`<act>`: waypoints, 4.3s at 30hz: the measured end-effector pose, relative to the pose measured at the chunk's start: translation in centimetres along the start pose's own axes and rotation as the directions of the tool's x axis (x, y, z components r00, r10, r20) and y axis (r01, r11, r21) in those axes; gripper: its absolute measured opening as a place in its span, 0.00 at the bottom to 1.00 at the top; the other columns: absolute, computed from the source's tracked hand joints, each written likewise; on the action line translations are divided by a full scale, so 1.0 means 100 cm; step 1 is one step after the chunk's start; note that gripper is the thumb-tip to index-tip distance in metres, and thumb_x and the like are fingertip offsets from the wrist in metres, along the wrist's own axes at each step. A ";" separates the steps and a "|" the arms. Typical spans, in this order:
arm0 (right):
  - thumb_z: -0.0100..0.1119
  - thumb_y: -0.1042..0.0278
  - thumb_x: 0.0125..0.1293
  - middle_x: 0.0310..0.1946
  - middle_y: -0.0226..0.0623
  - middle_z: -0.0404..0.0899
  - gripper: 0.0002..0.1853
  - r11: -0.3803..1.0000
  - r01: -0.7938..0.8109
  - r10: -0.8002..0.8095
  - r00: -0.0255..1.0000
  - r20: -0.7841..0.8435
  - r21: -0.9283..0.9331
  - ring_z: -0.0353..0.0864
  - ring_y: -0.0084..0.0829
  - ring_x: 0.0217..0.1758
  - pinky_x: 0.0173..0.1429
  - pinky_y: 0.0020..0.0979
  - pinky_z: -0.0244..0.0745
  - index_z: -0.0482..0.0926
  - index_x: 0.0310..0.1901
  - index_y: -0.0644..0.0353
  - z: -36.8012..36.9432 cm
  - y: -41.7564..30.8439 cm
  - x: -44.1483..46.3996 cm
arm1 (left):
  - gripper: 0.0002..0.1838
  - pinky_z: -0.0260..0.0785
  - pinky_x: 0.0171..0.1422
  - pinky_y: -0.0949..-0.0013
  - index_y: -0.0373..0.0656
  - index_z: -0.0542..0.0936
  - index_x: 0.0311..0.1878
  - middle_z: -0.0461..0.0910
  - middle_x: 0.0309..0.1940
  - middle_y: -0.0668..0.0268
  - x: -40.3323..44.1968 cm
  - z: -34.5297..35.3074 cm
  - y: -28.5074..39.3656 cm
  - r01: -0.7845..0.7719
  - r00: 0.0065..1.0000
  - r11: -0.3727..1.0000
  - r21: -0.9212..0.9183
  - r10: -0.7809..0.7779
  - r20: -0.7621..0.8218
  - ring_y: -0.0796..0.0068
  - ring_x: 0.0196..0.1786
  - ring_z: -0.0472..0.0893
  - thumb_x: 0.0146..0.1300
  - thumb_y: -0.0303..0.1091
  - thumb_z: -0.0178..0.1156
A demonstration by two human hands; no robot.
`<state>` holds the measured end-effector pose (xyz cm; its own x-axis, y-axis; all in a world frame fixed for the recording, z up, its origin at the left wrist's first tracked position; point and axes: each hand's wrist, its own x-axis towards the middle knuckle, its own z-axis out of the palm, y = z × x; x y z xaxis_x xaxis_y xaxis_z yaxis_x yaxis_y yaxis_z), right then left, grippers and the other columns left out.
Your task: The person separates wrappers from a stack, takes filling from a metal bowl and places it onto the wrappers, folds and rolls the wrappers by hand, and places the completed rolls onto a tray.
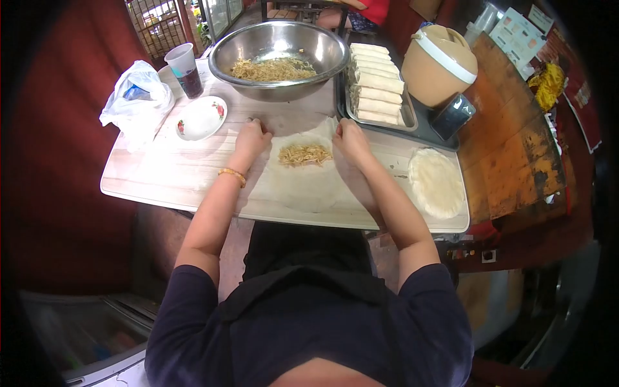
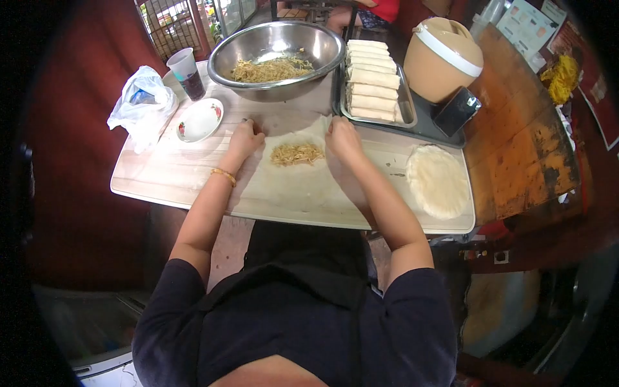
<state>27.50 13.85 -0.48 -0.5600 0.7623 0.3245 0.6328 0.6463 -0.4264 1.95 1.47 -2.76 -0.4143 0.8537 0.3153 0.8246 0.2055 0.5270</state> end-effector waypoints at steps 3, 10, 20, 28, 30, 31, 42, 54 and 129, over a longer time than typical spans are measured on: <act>0.62 0.69 0.58 0.33 0.51 0.82 0.09 0.978 -0.030 0.029 1.000 0.004 0.208 0.82 0.51 0.38 0.43 0.45 0.76 0.75 0.34 0.66 0.007 0.007 0.002 | 0.14 0.74 0.48 0.53 0.33 0.78 0.37 0.81 0.38 0.42 0.003 0.006 -0.002 0.019 0.998 0.992 -0.126 -0.026 -0.050 0.45 0.41 0.81 0.55 0.36 0.62; 0.66 0.59 0.63 0.26 0.32 0.76 0.16 0.720 -0.211 0.163 0.978 0.134 0.662 0.74 0.23 0.27 0.30 0.28 0.71 0.77 0.41 0.65 -0.001 0.007 -0.004 | 0.26 0.74 0.33 0.66 0.32 0.73 0.58 0.80 0.39 0.62 -0.011 -0.024 0.024 0.339 0.939 0.728 -0.596 -0.298 0.171 0.72 0.32 0.80 0.65 0.44 0.60; 0.53 0.62 0.72 0.29 0.31 0.77 0.14 0.507 -0.502 0.135 0.849 0.511 0.701 0.75 0.21 0.27 0.29 0.24 0.73 0.78 0.47 0.65 -0.026 0.004 -0.028 | 0.23 0.79 0.40 0.71 0.37 0.74 0.60 0.78 0.45 0.64 -0.040 -0.071 0.047 0.577 0.763 0.593 -0.562 -0.145 0.630 0.77 0.35 0.81 0.71 0.45 0.51; 0.54 0.78 0.66 0.35 0.33 0.79 0.12 0.740 -0.141 -0.144 0.922 0.359 0.658 0.80 0.25 0.32 0.37 0.27 0.76 0.82 0.48 0.63 -0.011 0.003 -0.032 | 0.12 0.75 0.42 0.74 0.38 0.82 0.50 0.78 0.46 0.66 -0.040 -0.031 0.037 0.198 0.825 0.778 -0.596 0.196 0.530 0.78 0.35 0.80 0.69 0.33 0.57; 0.55 0.80 0.64 0.38 0.36 0.80 0.13 0.810 0.016 -0.222 0.934 0.282 0.586 0.81 0.28 0.34 0.40 0.28 0.77 0.83 0.49 0.61 -0.011 0.003 -0.036 | 0.12 0.73 0.40 0.71 0.38 0.82 0.50 0.78 0.48 0.64 -0.045 -0.032 0.038 -0.138 0.879 0.891 -0.433 0.312 0.360 0.74 0.34 0.80 0.65 0.30 0.62; 0.57 0.79 0.64 0.43 0.38 0.80 0.13 0.813 0.177 -0.323 0.930 0.176 0.554 0.82 0.31 0.37 0.42 0.29 0.77 0.83 0.49 0.61 -0.012 0.001 -0.037 | 0.12 0.73 0.40 0.71 0.38 0.82 0.50 0.78 0.48 0.64 -0.047 -0.032 0.038 -0.136 0.880 0.892 -0.432 0.308 0.360 0.74 0.34 0.80 0.65 0.30 0.62; 0.62 0.71 0.66 0.57 0.46 0.77 0.18 0.797 0.391 -0.527 0.823 0.214 0.460 0.84 0.41 0.42 0.48 0.37 0.78 0.77 0.57 0.60 -0.023 -0.002 -0.039 | 0.14 0.72 0.42 0.56 0.38 0.75 0.41 0.80 0.43 0.53 -0.053 -0.039 0.053 -0.471 0.824 0.834 -0.286 0.532 0.196 0.52 0.39 0.81 0.58 0.34 0.67; 0.62 0.69 0.59 0.62 0.58 0.69 0.14 0.785 0.511 -0.607 0.745 0.276 0.350 0.72 0.60 0.60 0.63 0.47 0.70 0.71 0.44 0.62 -0.036 -0.005 -0.045 | 0.10 0.70 0.36 0.67 0.39 0.77 0.42 0.74 0.63 0.51 -0.056 -0.038 0.041 -0.302 0.804 0.847 -0.439 0.473 0.359 0.66 0.31 0.78 0.56 0.27 0.64; 0.65 0.63 0.63 0.25 0.40 0.77 0.09 0.777 0.473 -0.502 0.864 -0.046 0.415 0.78 0.42 0.28 0.33 0.40 0.71 0.80 0.33 0.59 0.016 -0.017 0.017 | 0.16 0.69 0.40 0.61 0.37 0.85 0.40 0.78 0.30 0.57 -0.014 0.004 0.044 -0.079 0.960 0.909 -0.409 0.181 0.215 0.58 0.33 0.79 0.65 0.43 0.63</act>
<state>24.63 13.94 -0.53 -0.7766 0.3356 0.5332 0.0042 0.8491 -0.5283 6.30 1.43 -1.22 -0.1660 0.9593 0.2283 0.6250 -0.0767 0.7769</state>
